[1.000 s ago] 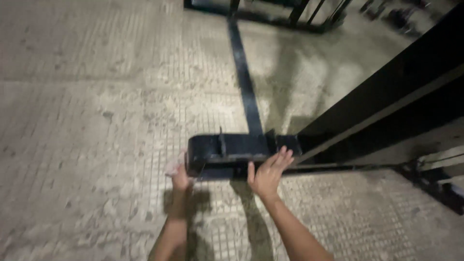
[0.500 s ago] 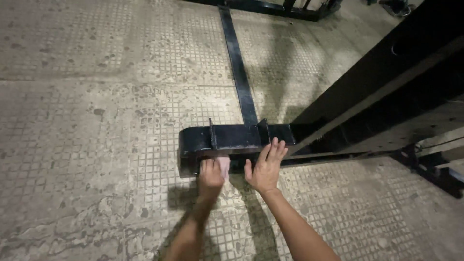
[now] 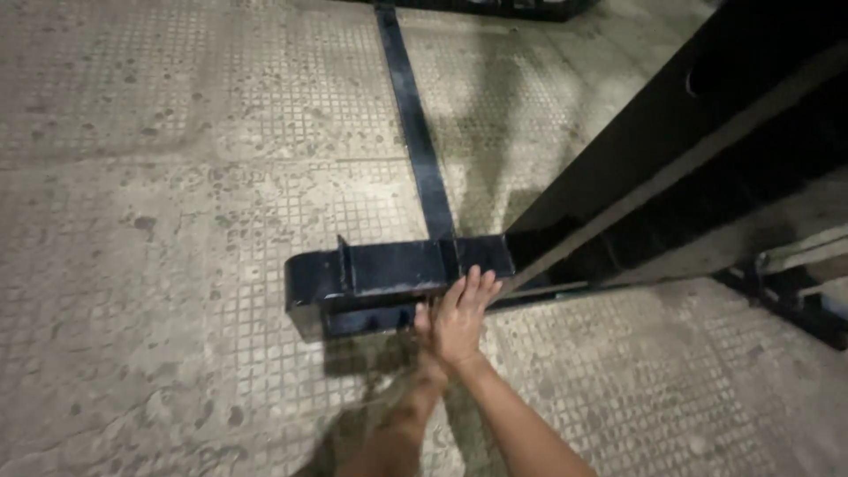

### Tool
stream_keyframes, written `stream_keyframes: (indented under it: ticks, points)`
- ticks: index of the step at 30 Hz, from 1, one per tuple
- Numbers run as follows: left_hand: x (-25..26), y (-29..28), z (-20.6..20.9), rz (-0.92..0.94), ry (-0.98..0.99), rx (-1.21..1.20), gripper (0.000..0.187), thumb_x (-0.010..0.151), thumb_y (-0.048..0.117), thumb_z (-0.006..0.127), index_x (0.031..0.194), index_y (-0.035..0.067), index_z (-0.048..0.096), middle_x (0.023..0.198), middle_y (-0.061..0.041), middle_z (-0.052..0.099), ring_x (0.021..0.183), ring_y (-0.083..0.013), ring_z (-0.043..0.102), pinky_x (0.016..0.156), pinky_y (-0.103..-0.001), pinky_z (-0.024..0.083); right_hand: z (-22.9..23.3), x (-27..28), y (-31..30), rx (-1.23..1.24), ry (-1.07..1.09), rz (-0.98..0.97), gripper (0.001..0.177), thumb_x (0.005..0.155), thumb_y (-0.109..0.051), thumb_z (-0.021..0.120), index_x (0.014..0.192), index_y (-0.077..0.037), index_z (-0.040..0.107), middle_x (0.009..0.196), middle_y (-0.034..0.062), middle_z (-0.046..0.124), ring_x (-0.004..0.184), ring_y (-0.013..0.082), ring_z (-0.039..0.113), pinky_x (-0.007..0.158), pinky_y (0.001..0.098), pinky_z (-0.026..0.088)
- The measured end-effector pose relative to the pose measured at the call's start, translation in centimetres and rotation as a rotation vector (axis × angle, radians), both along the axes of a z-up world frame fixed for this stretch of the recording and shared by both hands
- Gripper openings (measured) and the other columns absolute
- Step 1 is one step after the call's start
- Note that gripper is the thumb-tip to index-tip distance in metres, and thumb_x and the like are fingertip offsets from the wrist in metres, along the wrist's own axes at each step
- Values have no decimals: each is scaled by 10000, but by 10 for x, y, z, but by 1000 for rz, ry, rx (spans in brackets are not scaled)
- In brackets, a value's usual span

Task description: Wiping down gym machines, weight stacks, and guide rails with a cloth.

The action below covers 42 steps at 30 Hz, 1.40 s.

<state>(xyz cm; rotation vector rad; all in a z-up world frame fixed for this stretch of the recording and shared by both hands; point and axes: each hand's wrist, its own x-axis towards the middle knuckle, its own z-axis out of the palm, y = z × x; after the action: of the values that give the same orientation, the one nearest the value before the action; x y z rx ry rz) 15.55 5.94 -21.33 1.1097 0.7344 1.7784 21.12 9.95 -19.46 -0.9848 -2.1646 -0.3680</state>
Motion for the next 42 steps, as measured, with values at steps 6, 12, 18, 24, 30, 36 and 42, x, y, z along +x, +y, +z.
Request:
stream_keyframes:
  ticks: [6,12,18,24,30,36,42]
  points:
    - [49,45,-170,-156,-800,71,598,1225,478,313,1413,-79,420,1403,-218,409,1307,-365,398,1272,-551,261,8,0,-13,-61,-17,-2,969,876,-391,743,1477,165,225,1605,376,127,1483,648,67,1181,805,90]
    - [31,25,-50,-269,-844,323,725,1128,524,294,1586,-31,385,1658,-218,354,1551,-367,318,1304,-507,164,24,2,-17,-71,6,41,1020,816,-401,745,1474,170,214,1587,388,150,1473,657,68,1166,805,95]
    - [21,18,-56,-265,-799,118,727,1055,500,300,1603,24,265,1698,-152,255,1571,-320,248,1314,-503,121,30,0,-19,-60,-7,49,1036,824,-351,739,1541,139,175,1629,370,138,1504,640,70,1205,768,91]
    - [-1,-3,5,-458,-844,671,768,1093,539,302,1637,-3,279,1719,-158,242,1598,-374,241,1324,-515,74,28,-2,-21,-70,11,53,1066,826,-368,735,1553,133,139,1633,366,113,1502,633,54,1208,759,75]
    - [-9,20,-123,498,1333,-44,686,942,393,500,1504,3,453,1503,-214,457,1412,-409,401,1197,-536,196,30,-2,-9,21,15,71,1033,924,-423,682,1598,76,78,1664,316,67,1529,591,28,1222,743,65]
    - [-104,-33,-132,465,1420,-13,623,943,344,517,1452,-15,492,1459,-222,502,1334,-398,449,1135,-522,260,19,-1,-13,11,17,53,1021,974,-410,661,1631,45,27,1699,283,31,1553,573,7,1245,735,57]
    - [-142,-41,-101,485,1459,95,561,945,295,534,1400,-33,531,1415,-230,546,1256,-386,496,1074,-507,324,37,0,-18,35,0,58,988,957,-376,674,1602,105,101,1678,319,64,1539,590,30,1239,734,81]
